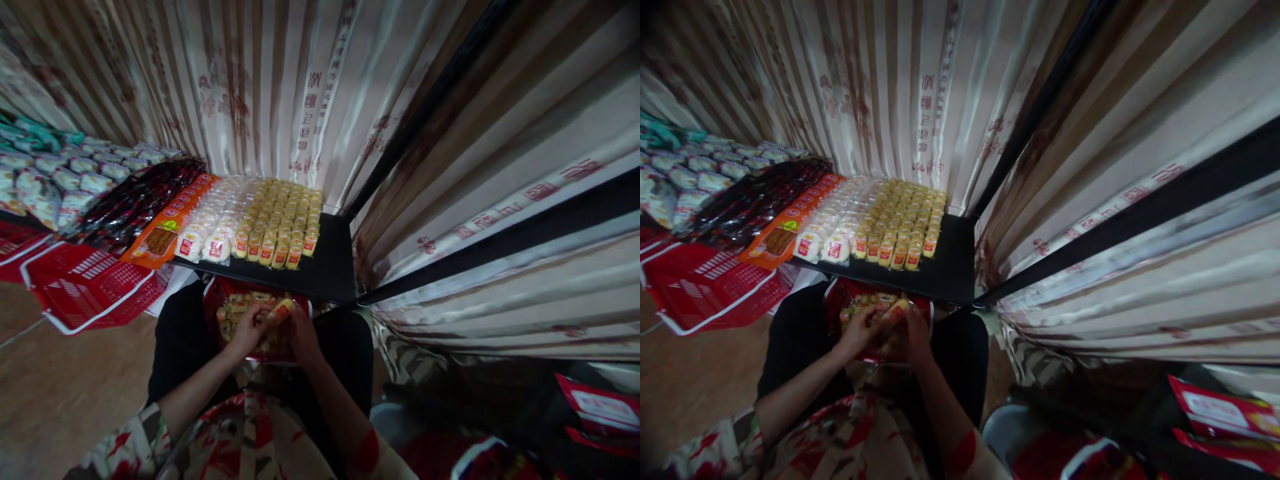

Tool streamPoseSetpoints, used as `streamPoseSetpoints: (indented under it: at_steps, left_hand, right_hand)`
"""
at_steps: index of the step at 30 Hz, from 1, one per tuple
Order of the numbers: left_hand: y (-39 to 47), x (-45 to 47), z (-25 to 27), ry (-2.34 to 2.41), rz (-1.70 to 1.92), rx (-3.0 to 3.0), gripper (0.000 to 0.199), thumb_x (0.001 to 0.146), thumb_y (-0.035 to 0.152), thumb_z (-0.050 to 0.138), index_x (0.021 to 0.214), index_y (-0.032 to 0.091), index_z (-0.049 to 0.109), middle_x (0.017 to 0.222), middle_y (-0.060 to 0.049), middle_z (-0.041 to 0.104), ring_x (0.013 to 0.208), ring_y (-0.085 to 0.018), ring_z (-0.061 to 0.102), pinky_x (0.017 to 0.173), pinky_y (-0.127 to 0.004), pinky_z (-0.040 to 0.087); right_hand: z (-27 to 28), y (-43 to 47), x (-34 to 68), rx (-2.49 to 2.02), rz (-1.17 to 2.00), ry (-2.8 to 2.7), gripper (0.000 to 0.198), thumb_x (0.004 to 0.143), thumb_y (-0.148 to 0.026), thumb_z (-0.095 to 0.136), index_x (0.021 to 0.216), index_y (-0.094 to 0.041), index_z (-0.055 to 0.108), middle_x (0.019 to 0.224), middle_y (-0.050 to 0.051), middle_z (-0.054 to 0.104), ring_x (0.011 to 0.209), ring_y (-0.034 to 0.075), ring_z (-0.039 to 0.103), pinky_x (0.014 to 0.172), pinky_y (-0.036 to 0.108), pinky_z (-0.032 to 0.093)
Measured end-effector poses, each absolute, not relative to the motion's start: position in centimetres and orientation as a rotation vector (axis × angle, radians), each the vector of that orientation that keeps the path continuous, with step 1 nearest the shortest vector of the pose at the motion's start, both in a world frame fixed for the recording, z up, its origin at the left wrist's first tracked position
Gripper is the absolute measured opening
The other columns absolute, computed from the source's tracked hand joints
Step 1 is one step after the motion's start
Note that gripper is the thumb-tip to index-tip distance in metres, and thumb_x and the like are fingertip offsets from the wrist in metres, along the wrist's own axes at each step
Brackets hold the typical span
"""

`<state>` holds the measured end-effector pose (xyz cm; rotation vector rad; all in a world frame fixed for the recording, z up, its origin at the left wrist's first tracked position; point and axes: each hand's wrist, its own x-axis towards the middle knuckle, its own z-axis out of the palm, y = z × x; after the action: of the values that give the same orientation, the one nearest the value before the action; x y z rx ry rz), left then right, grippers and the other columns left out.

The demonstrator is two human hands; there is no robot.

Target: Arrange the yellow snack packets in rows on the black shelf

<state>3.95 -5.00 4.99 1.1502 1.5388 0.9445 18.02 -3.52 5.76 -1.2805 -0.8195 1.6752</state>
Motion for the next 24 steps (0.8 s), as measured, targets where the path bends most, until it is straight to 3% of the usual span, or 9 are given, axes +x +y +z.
streamPoseSetpoints:
  at_steps: [4,7,12,17,21,24]
  left_hand:
    - [-1.9,1.8,9.3,1.395,0.688,1.588,0.033,0.069,0.013,0.051,0.099,0.017,0.065,0.097,-0.004,0.061,0.089,-0.015,0.056,0.082,-0.028,0.044]
    - [0.9,0.7,12.3,1.277,0.453,1.75,0.033,0.07,0.015,0.051,0.099,0.017,0.067,0.093,-0.003,0.06,0.079,-0.013,0.056,0.071,-0.023,0.044]
    - [4.8,1.5,16.1,1.068,0.131,1.965,0.038,0.065,0.01,0.05,0.097,0.02,0.069,0.093,0.0,0.064,0.078,-0.011,0.057,0.068,-0.017,0.042]
    - [7.4,4.6,18.6,0.931,-0.196,2.125,0.035,0.066,0.011,0.053,0.095,0.021,0.069,0.079,0.002,0.066,0.064,-0.01,0.055,0.055,-0.016,0.039]
    - [8.2,6.8,19.3,0.9,-0.089,2.262,0.038,0.067,0.006,0.052,0.099,0.02,0.067,0.086,0.0,0.067,0.077,-0.012,0.06,0.069,-0.019,0.046]
    - [7.3,8.1,19.0,1.016,0.373,2.383,0.038,0.074,0.007,0.048,0.105,0.02,0.063,0.108,-0.004,0.062,0.101,-0.016,0.057,0.09,-0.028,0.045]
  right_hand:
    - [7.0,-3.2,19.5,-1.165,1.845,-0.731,0.034,0.078,-0.051,0.051,0.092,-0.022,0.062,0.09,0.004,0.069,0.081,0.021,0.065,0.072,0.036,0.052]
    - [7.0,-3.3,20.1,-1.078,1.847,-0.769,0.03,0.072,-0.045,0.062,0.091,-0.022,0.062,0.092,0.004,0.068,0.083,0.021,0.064,0.075,0.036,0.051]
    - [7.4,-3.7,20.4,-1.118,1.789,-0.873,0.041,0.069,-0.042,0.069,0.102,-0.022,0.057,0.087,0.001,0.067,0.076,0.017,0.063,0.069,0.03,0.05]
    - [8.1,-2.9,20.8,-1.13,1.743,-1.107,0.034,0.071,-0.043,0.067,0.094,-0.021,0.06,0.085,0.001,0.067,0.078,0.017,0.062,0.072,0.03,0.049]
    - [7.8,-1.4,21.8,-1.213,1.544,-1.284,0.029,0.07,-0.044,0.066,0.087,-0.02,0.064,0.086,0.003,0.067,0.082,0.019,0.062,0.075,0.032,0.05]
    - [7.8,0.4,22.6,-1.224,1.428,-1.288,0.026,0.072,-0.041,0.063,0.089,-0.021,0.062,0.086,0.003,0.068,0.081,0.018,0.063,0.075,0.03,0.051]
